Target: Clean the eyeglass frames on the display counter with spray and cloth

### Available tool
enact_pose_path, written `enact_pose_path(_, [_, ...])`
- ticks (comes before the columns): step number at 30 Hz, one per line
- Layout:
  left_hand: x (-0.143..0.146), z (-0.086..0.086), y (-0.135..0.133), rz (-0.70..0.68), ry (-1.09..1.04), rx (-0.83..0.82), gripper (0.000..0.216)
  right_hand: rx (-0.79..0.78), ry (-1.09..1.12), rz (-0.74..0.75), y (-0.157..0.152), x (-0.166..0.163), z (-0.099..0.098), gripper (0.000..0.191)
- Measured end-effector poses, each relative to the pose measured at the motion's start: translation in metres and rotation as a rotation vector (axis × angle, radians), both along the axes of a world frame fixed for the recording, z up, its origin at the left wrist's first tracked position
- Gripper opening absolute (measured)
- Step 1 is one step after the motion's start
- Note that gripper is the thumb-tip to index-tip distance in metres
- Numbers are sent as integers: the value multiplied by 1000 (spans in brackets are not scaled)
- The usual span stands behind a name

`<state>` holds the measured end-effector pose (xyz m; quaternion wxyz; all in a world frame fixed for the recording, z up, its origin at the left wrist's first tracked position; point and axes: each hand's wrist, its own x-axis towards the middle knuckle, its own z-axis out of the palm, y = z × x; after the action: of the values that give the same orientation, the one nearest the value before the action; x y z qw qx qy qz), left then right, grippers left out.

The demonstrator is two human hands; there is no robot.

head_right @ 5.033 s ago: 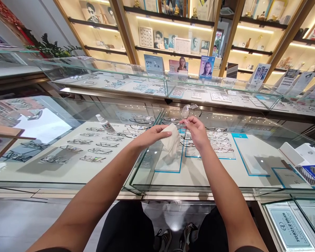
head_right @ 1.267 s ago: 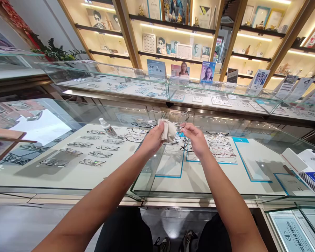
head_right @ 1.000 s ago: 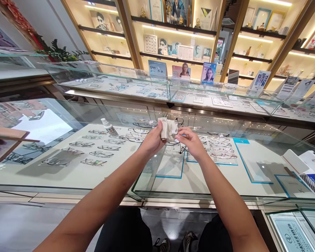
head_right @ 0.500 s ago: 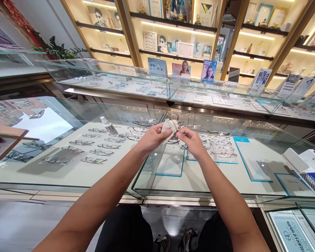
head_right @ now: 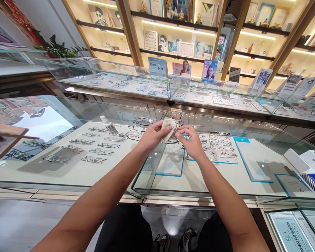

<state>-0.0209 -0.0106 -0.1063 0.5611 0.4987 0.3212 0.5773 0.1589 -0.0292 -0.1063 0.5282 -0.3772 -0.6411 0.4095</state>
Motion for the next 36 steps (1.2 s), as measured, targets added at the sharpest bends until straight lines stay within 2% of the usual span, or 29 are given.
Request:
enact_pose_path(5, [-3,2,1,-5,-19,-29,57,-16,8,9,0,-1,-1,33])
enact_pose_path(12, [-5,5,-3,-133,101,-9,57,-120,99,41,2,1,-1,32])
enact_pose_path(18, [-1,4,-5,-58,107,30,54,-71,50,91,-1,-1,0,33])
enact_pose_path(24, [2,4,-9,37,91,68,54,-17,6,223,-4,-4,1,35])
enact_pose_path(27, [2,2,-7,58,58,95,58,-6,27,220,-4,-5,1,38])
enact_pose_path(32, [-2,3,-4,-72,-13,69,58,-114,110,185,-1,-6,1,39])
enact_pose_path(36, [-5,9,-6,-170,-1,36,59,-228,229,231,1,-6,0,37])
